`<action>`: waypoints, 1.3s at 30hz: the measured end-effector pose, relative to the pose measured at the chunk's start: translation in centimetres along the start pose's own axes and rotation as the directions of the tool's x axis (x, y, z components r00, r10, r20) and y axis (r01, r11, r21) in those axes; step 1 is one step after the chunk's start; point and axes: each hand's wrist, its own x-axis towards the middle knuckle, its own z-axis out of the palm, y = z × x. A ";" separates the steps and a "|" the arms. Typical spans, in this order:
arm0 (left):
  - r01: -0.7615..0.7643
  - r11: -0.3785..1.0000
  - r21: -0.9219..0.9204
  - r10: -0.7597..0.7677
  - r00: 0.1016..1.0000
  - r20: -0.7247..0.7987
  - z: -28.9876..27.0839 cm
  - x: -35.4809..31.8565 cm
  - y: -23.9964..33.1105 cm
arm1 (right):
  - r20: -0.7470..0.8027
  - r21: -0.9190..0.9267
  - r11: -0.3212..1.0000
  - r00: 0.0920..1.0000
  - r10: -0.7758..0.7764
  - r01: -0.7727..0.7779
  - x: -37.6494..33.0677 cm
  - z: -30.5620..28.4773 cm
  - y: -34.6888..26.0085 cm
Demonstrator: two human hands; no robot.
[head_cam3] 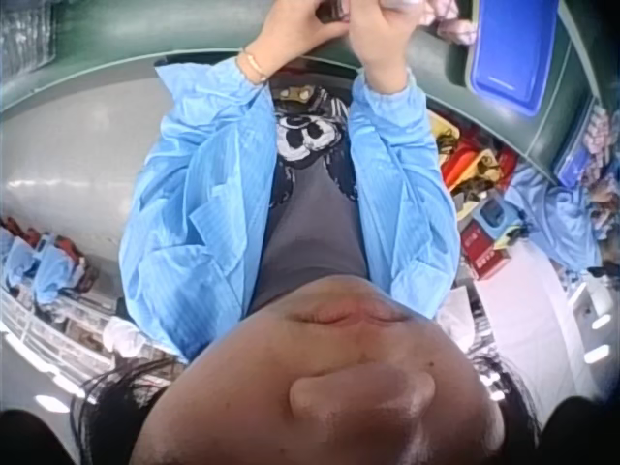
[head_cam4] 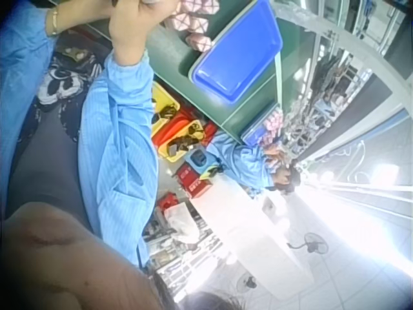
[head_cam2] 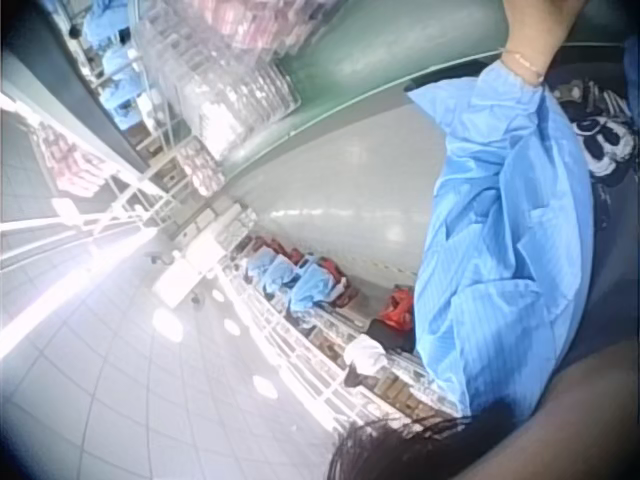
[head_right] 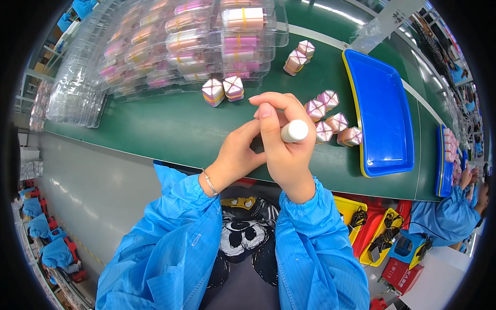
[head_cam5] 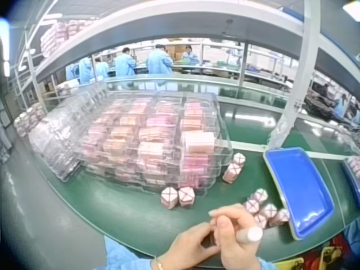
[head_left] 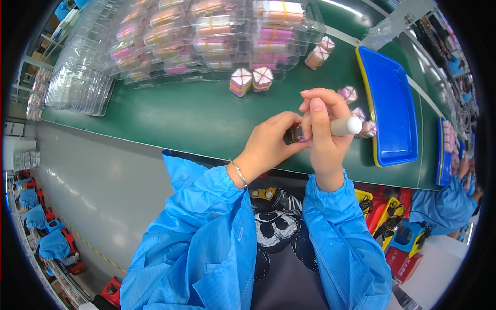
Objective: The recorder uses a stamp-like tool to mark or seal small pink and white objects on an assembly line.
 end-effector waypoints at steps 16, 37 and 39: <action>-0.010 0.998 0.061 0.009 1.000 0.016 -0.6 0.0 0.7 | -0.030 0.096 0.995 0.999 -0.022 0.024 -0.4 0.0 0.7; -0.084 0.988 0.129 0.071 0.992 0.100 -0.6 0.1 0.2 | 0.003 0.144 0.990 1.000 -0.004 0.004 0.1 -0.7 1.7; -0.044 0.985 0.165 0.020 0.990 0.142 -0.6 0.0 0.0 | -0.060 0.250 0.967 0.997 -0.042 0.056 0.5 -1.7 1.1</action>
